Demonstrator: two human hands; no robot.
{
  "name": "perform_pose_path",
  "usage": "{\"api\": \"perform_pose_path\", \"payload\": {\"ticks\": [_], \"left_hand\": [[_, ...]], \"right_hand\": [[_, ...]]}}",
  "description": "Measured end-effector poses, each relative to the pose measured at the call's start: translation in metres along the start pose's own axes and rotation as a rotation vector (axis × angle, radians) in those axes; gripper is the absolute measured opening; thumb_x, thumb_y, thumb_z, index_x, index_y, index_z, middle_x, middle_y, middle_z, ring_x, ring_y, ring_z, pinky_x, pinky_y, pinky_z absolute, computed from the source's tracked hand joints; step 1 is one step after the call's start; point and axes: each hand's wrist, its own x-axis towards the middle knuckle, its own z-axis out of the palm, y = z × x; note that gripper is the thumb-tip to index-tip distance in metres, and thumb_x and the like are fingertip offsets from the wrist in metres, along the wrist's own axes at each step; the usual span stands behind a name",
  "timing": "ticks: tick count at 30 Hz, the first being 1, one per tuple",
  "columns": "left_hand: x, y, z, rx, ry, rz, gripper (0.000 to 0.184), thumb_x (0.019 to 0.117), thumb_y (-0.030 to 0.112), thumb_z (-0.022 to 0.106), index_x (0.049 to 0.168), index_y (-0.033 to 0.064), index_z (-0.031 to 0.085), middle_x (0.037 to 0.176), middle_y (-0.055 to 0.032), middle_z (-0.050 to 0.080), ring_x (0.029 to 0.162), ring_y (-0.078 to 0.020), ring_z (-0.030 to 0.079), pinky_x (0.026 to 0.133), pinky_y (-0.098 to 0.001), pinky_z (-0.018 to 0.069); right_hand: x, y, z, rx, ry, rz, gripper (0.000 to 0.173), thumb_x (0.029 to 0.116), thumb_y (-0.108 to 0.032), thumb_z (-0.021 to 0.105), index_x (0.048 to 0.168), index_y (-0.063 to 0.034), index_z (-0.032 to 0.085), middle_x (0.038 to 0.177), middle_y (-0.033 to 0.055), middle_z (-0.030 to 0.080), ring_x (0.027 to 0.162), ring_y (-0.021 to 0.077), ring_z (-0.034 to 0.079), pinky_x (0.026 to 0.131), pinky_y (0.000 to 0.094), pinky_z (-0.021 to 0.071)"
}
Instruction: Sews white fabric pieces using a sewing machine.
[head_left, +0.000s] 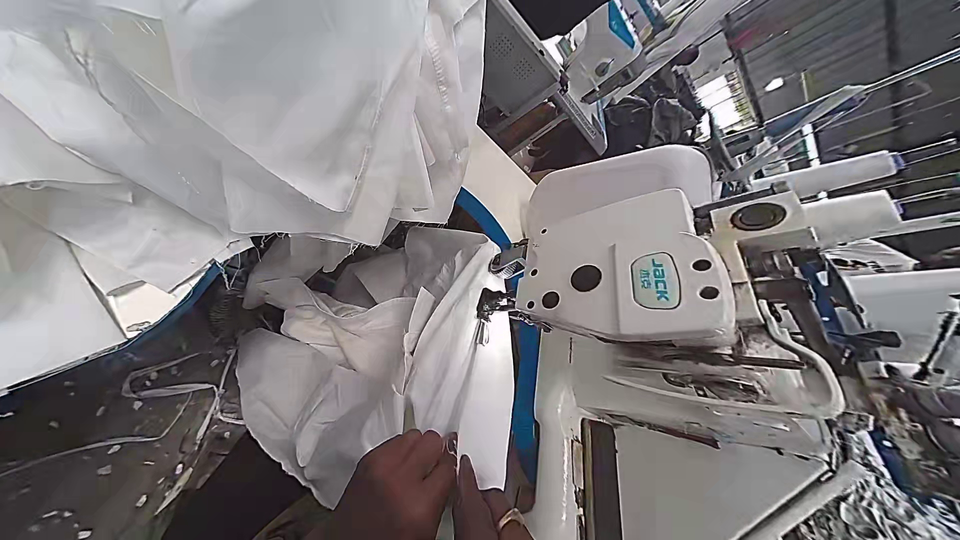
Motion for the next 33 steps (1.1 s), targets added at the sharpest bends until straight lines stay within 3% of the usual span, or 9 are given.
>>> {"api": "perform_pose_path", "payload": {"ticks": [11, 14, 18, 20, 22, 25, 28, 31, 33], "left_hand": [[0.041, -0.012, 0.038, -0.006, 0.128, -0.153, 0.022, 0.0899, 0.007, 0.055, 0.076, 0.0042, 0.072, 0.067, -0.0047, 0.054, 0.062, -0.0158, 0.056, 0.056, -0.0227, 0.0481], [0.047, -0.021, 0.037, -0.021, 0.146, -0.257, 0.019, 0.0837, 0.007, 0.059, 0.085, 0.0013, 0.077, 0.072, -0.0096, 0.063, 0.066, -0.0225, 0.064, 0.060, -0.0322, 0.0544], [0.018, -0.079, 0.015, 0.241, 0.156, -0.390, 0.017, 0.0855, 0.005, 0.059, 0.084, 0.0000, 0.075, 0.082, -0.0166, 0.073, 0.083, -0.0377, 0.072, 0.080, -0.0551, 0.0550], [0.013, -0.086, -0.011, 0.188, 0.070, -0.323, 0.020, 0.0821, 0.005, 0.055, 0.076, 0.0033, 0.074, 0.070, -0.0103, 0.070, 0.069, -0.0276, 0.069, 0.066, -0.0440, 0.0539], [0.029, -0.064, -0.043, -0.060, -0.178, -0.233, 0.021, 0.0822, 0.008, 0.050, 0.066, 0.0064, 0.064, 0.057, -0.0038, 0.056, 0.053, -0.0159, 0.056, 0.051, -0.0337, 0.0430], [0.072, -0.029, -0.068, -0.170, -0.665, -0.233, 0.025, 0.0933, 0.023, 0.055, 0.082, 0.0031, 0.066, 0.062, -0.0090, 0.055, 0.059, -0.0262, 0.058, 0.053, -0.0464, 0.0418], [0.065, -0.016, -0.033, 0.121, -0.389, -0.146, 0.021, 0.0847, 0.016, 0.069, 0.098, 0.0010, 0.071, 0.075, -0.0129, 0.066, 0.068, -0.0329, 0.068, 0.056, -0.0479, 0.0534], [0.045, -0.019, 0.000, 0.304, -0.031, -0.158, 0.021, 0.0900, 0.011, 0.055, 0.093, 0.0017, 0.073, 0.072, -0.0102, 0.068, 0.063, -0.0269, 0.069, 0.051, -0.0378, 0.0540], [0.039, -0.035, 0.009, 0.405, 0.057, -0.175, 0.027, 0.0964, 0.015, 0.051, 0.093, 0.0018, 0.074, 0.070, -0.0108, 0.067, 0.061, -0.0279, 0.068, 0.050, -0.0386, 0.0524]], "right_hand": [[0.047, 0.019, 0.029, -0.005, 0.230, 0.038, 0.027, 0.0879, -0.001, 0.060, 0.108, 0.0062, 0.077, 0.076, 0.0141, 0.068, 0.059, 0.0212, 0.065, 0.052, 0.0283, 0.0518], [0.047, 0.035, 0.042, 0.040, 0.276, 0.075, 0.028, 0.0885, -0.009, 0.058, 0.104, 0.0032, 0.078, 0.075, 0.0134, 0.068, 0.059, 0.0223, 0.065, 0.052, 0.0316, 0.0518], [0.010, 0.068, 0.052, 0.352, 0.072, 0.240, 0.017, 0.0876, -0.009, 0.065, 0.093, 0.0046, 0.074, 0.076, 0.0134, 0.070, 0.064, 0.0222, 0.067, 0.060, 0.0382, 0.0548], [0.002, 0.090, 0.064, 0.697, -0.008, 0.293, 0.012, 0.0892, -0.008, 0.064, 0.093, 0.0020, 0.071, 0.074, 0.0019, 0.066, 0.065, 0.0050, 0.060, 0.064, 0.0234, 0.0503], [0.000, 0.104, 0.064, 0.988, -0.051, 0.256, 0.008, 0.0931, -0.006, 0.060, 0.095, -0.0026, 0.066, 0.077, -0.0088, 0.066, 0.070, -0.0087, 0.060, 0.067, 0.0110, 0.0519], [0.004, 0.093, 0.028, 0.682, 0.072, 0.127, 0.020, 0.0973, -0.013, 0.058, 0.092, 0.0012, 0.071, 0.071, -0.0001, 0.066, 0.063, -0.0011, 0.060, 0.062, 0.0149, 0.0496], [-0.001, 0.079, 0.022, 0.439, 0.071, 0.103, 0.021, 0.0940, -0.016, 0.060, 0.091, 0.0010, 0.073, 0.066, 0.0078, 0.066, 0.057, 0.0146, 0.063, 0.055, 0.0296, 0.0513], [-0.013, 0.084, 0.047, 0.547, 0.035, 0.157, 0.020, 0.0918, -0.016, 0.063, 0.089, 0.0009, 0.074, 0.070, 0.0085, 0.069, 0.062, 0.0148, 0.066, 0.060, 0.0316, 0.0530], [-0.020, 0.088, 0.058, 0.655, 0.022, 0.193, 0.019, 0.0922, -0.015, 0.062, 0.088, 0.0003, 0.073, 0.073, 0.0058, 0.069, 0.068, 0.0077, 0.065, 0.066, 0.0238, 0.0524]]}}
